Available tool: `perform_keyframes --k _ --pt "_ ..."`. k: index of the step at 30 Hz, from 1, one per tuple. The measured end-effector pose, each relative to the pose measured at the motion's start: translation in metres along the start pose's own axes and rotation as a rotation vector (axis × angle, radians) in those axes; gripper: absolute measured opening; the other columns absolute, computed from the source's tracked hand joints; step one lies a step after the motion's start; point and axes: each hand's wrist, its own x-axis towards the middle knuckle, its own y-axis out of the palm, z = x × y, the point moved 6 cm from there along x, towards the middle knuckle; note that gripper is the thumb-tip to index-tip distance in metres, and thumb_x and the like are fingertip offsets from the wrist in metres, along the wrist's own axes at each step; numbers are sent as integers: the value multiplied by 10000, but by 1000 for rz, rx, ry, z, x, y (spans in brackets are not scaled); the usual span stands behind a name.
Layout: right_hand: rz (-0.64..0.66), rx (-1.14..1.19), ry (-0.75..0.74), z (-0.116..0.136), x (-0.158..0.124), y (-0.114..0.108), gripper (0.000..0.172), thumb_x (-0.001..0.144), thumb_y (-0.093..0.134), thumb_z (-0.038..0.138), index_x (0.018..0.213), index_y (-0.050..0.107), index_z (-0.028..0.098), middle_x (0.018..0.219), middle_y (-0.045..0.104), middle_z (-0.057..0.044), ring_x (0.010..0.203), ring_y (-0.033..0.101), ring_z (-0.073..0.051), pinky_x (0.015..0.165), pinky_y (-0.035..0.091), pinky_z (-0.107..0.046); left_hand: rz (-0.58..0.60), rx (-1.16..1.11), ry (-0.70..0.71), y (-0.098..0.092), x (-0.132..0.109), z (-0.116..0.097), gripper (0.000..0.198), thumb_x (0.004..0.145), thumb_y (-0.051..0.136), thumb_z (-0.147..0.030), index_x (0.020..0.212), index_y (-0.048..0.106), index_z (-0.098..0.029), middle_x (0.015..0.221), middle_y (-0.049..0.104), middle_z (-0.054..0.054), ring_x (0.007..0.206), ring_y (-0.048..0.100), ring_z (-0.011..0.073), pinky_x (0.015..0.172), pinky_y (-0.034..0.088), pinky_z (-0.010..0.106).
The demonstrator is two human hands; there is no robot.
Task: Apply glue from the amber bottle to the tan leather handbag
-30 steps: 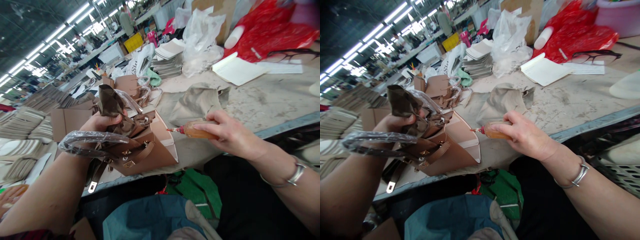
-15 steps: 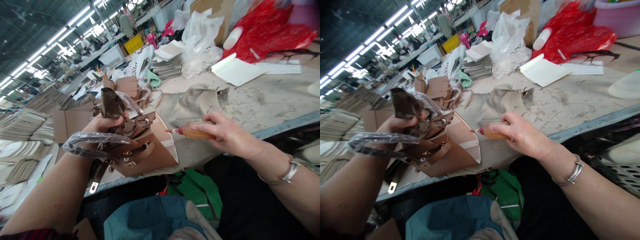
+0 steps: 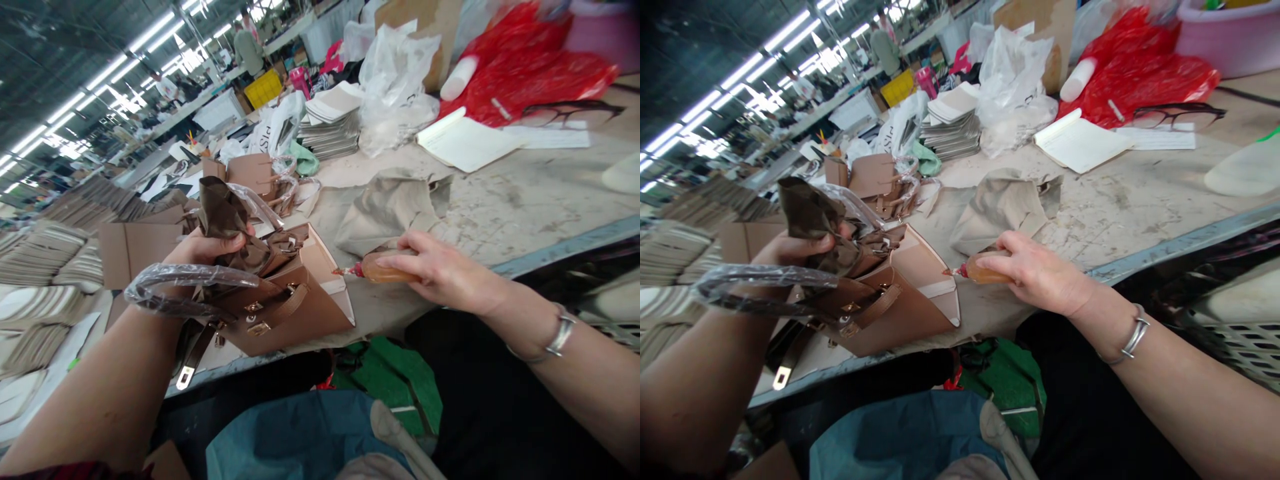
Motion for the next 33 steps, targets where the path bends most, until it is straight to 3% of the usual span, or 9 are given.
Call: perform_keyframes --k 3,8,14,20,27,33 --pt "16 8 4 1 -2 1 579 758 499 -1 1269 614 243 1013 448 -79 897 498 -215 779 479 -348 24 -15 -30 -2 1 3 392 608 851 -370 921 695 -192 790 694 15 672 640 169 600 518 232" --pt "-62 -51 3 0 -1 -9 637 782 474 -8 1334 577 292 1018 457 -85 909 495 -227 777 467 -349 76 -5 -52 -3 1 6 409 653 836 -369 989 680 -198 865 694 13 697 648 157 611 540 211" --pt "45 6 -3 -1 -4 0 563 738 495 0 1233 638 228 994 461 -76 896 492 -217 780 468 -340 40 -31 -88 0 -4 5 420 638 844 -364 987 668 -211 840 690 -11 692 654 147 601 547 197" --pt "-75 -58 1 -4 -2 -9 628 787 474 -2 1342 573 274 1046 435 -88 925 480 -222 801 461 -343 37 -26 -78 1 -5 5 401 657 826 -343 1005 685 -205 881 706 10 745 667 180 642 557 227" --pt "61 40 19 -5 -4 4 620 732 494 -18 1282 599 249 1070 468 -81 968 504 -227 855 469 -348 25 -26 -42 1 -5 1 314 659 825 -318 935 716 -215 842 708 -6 700 656 140 607 541 180" --pt "-73 -38 -7 -3 -2 -11 557 826 450 1 1328 586 199 1046 421 -101 924 470 -221 821 459 -347 65 -39 -92 4 -5 6 324 684 806 -330 969 690 -229 874 698 1 745 665 176 639 564 229"
